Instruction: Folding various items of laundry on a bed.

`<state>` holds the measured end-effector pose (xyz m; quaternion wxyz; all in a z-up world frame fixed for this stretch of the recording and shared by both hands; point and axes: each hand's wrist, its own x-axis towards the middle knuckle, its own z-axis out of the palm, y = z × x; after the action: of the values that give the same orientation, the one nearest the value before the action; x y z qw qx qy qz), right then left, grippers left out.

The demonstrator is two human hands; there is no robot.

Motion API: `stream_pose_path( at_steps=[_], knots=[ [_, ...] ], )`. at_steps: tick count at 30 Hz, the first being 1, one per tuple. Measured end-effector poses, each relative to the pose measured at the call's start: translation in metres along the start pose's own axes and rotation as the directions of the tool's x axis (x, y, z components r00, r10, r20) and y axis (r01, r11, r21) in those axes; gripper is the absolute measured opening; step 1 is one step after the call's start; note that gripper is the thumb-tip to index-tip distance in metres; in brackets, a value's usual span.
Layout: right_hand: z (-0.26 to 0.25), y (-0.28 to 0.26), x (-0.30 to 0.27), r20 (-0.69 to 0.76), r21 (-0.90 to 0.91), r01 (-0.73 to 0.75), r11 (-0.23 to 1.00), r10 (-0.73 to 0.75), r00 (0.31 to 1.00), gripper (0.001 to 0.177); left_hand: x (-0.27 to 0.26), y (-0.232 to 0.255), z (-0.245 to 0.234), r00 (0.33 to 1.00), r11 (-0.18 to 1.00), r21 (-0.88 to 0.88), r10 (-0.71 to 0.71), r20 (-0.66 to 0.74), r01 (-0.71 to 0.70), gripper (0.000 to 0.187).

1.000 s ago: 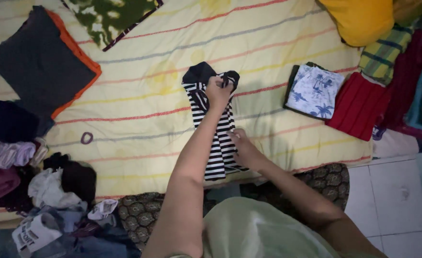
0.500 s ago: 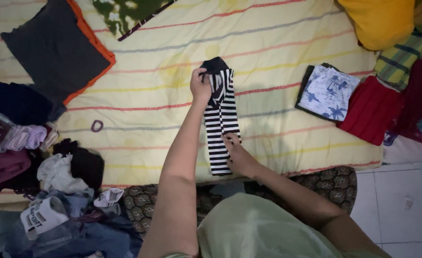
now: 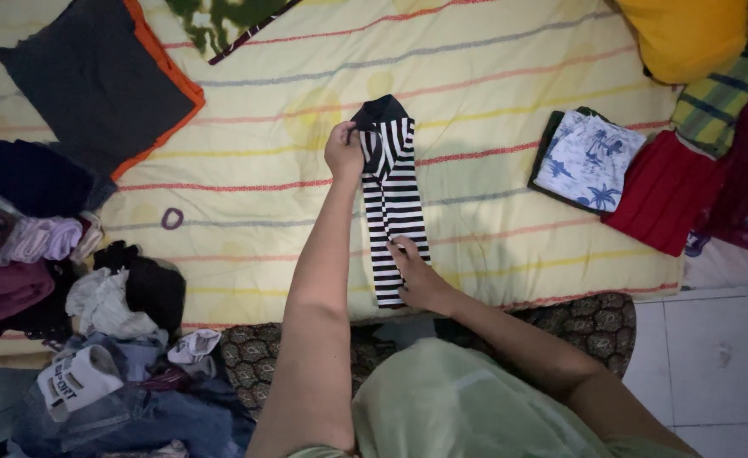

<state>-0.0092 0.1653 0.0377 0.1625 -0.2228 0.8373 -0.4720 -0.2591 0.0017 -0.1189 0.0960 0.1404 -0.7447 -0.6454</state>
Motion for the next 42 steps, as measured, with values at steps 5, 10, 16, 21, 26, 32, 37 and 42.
stream_pose_path(
  at_steps=[5, 10, 16, 21, 26, 32, 37, 42],
  knots=[
    [-0.005, -0.006, 0.003, 0.117, 0.115, -0.151, 0.982, 0.137, 0.984, 0.091, -0.001, 0.006, -0.005, 0.996, 0.987, 0.129, -0.095, 0.005, 0.093, 0.026],
    [-0.013, 0.011, 0.017, 0.079, 0.331, -0.308, 0.892, 0.299, 0.951, 0.071, -0.023, 0.057, -0.010, 0.999, 0.982, 0.186, 0.027, -0.027, -0.021, 0.035],
    [-0.059, 0.067, 0.082, -0.360, -0.253, -0.040, 0.967, -0.056, 0.931, 0.067, -0.087, 0.137, -0.036, 0.882, 0.698, 0.550, 0.433, 0.184, -0.458, 0.056],
    [-0.093, 0.081, 0.130, -0.226, -0.362, -0.108, 0.926, 0.025, 0.974, 0.075, -0.153, 0.097, -0.064, 0.500, 0.454, 0.398, 0.128, 0.856, -0.797, 0.085],
    [-0.084, 0.107, 0.142, -0.161, -0.474, -0.144, 0.869, 0.075, 0.984, 0.095, -0.165, 0.112, -0.073, 0.467, 0.418, 0.420, 0.011, 0.884, -0.805, 0.107],
    [-0.089, 0.102, 0.165, -0.100, -0.594, -0.264, 0.760, 0.256, 0.962, 0.111, -0.173, 0.129, -0.080, 0.460, 0.461, 0.396, 0.032, 0.887, -0.794, 0.118],
    [-0.110, 0.071, 0.175, -0.072, -0.561, -0.318, 0.764, 0.338, 0.938, 0.101, -0.151, 0.085, -0.062, 0.605, 0.480, 0.463, 0.195, 0.772, -0.745, 0.085],
    [-0.088, 0.124, 0.160, -0.255, -0.363, -0.143, 0.921, 0.049, 0.966, 0.076, -0.082, 0.114, -0.028, 0.881, 0.784, 0.404, 0.397, 0.256, -0.471, 0.064]
  ],
)
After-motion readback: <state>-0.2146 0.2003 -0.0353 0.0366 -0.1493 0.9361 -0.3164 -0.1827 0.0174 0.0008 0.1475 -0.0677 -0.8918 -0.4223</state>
